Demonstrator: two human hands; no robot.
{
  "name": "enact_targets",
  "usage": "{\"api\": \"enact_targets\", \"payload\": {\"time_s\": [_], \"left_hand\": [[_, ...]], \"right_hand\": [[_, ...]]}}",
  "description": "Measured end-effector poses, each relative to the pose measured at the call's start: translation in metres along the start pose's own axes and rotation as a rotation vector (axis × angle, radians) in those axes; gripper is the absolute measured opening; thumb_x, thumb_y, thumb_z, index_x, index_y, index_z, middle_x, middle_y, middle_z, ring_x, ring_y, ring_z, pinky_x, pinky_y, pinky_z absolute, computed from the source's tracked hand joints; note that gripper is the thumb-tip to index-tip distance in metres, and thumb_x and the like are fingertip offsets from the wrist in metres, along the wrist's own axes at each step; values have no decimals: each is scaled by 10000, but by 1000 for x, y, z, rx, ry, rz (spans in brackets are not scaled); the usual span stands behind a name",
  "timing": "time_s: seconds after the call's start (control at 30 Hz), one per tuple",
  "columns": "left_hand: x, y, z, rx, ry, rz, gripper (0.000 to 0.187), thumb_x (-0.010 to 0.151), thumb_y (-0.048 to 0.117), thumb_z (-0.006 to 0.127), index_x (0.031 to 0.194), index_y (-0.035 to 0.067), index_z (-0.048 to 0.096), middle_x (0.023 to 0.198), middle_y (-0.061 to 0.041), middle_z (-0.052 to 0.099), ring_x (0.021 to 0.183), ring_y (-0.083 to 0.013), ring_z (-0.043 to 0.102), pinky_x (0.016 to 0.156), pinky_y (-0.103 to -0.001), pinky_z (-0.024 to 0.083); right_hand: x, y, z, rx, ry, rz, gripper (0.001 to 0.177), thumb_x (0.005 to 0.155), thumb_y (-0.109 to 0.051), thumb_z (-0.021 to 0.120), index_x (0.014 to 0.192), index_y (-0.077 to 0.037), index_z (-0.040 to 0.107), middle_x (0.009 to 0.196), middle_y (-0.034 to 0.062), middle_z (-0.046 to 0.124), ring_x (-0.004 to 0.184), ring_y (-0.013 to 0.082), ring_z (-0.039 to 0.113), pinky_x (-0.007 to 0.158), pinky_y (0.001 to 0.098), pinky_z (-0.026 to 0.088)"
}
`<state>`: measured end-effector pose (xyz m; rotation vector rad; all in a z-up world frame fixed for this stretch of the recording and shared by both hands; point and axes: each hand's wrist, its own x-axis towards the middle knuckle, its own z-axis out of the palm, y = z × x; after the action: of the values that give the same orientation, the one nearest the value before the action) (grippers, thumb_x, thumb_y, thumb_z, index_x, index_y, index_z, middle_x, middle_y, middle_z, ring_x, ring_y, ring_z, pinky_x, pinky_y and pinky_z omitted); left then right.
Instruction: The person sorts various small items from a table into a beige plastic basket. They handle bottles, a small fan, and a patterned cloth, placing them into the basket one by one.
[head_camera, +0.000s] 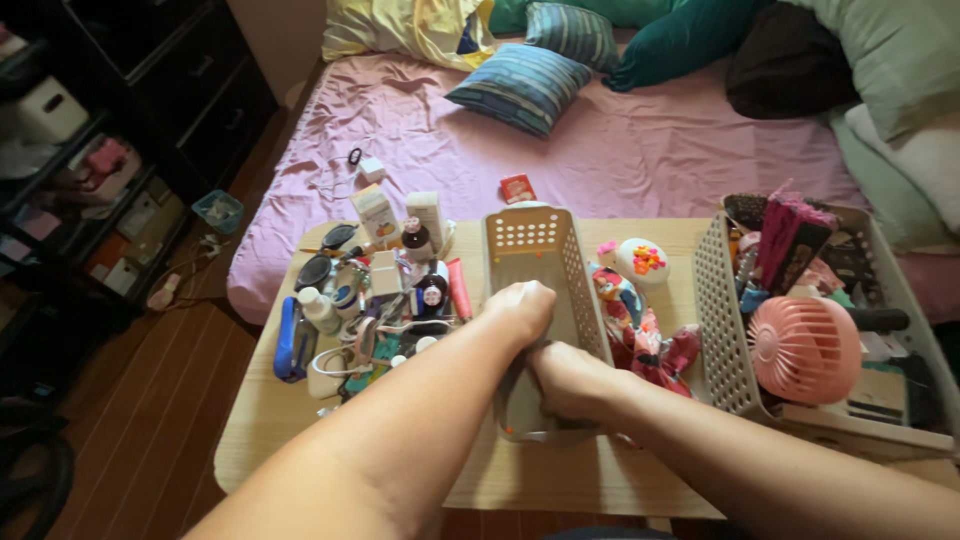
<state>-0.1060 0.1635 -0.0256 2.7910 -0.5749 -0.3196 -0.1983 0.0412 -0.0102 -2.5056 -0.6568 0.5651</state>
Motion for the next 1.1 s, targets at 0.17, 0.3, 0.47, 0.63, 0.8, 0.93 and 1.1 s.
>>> {"api": "enact_targets", "payload": {"time_s": [0.17,0.3,0.47,0.63,0.8,0.93,1.1], "left_hand": [[1,-2,6,-12,-25,-9,236,889,88,607,1046,48,779,1155,-232,711,1090,-383,697,907,-458,570],[0,4,-3,149,-219,39,272,793,74,747,1062,51,777,1150,-207,722,1095,-341,710,914,-422,584],[-8,7,-8,110,-261,1,322,776,80,792,1096,55,767,1190,-180,698,1119,-327,689,913,-422,572],[3,-4,-6,50,-82,-25,240,819,59,715,1048,13,770,1133,-231,732,1081,-352,719,898,-430,589],[27,-16,-10,-116,316,-221,194,971,126,592,1029,16,741,1082,-253,722,1026,-391,718,848,-478,587],[49,-27,-15,-43,235,-292,199,968,82,594,1058,50,768,1132,-208,742,1064,-342,735,851,-441,609],[69,-28,-13,29,131,-385,219,955,73,631,1125,81,769,1211,-150,733,1109,-288,729,860,-404,616]], "right_hand": [[-7,-13,-2,137,-59,212,122,824,-99,549,737,-72,630,701,127,671,660,267,653,611,414,517],[-15,-32,-11,121,-95,170,60,769,-74,585,722,-62,621,680,124,660,642,256,638,589,402,506],[-14,-41,-10,428,-81,418,149,865,-102,558,761,-33,640,703,134,658,648,262,619,594,388,479],[-6,-32,1,227,-136,47,83,832,-79,641,883,-84,705,771,105,729,693,183,671,635,358,540],[-1,-32,12,268,-128,-198,89,807,-119,728,868,-54,739,799,92,743,690,127,656,640,323,537],[1,-23,22,293,-140,-220,95,847,-122,703,798,-42,711,700,96,667,626,118,534,571,332,467],[17,-5,58,451,-53,-264,201,976,-156,570,815,-56,638,685,71,483,603,127,407,549,325,381]]}}
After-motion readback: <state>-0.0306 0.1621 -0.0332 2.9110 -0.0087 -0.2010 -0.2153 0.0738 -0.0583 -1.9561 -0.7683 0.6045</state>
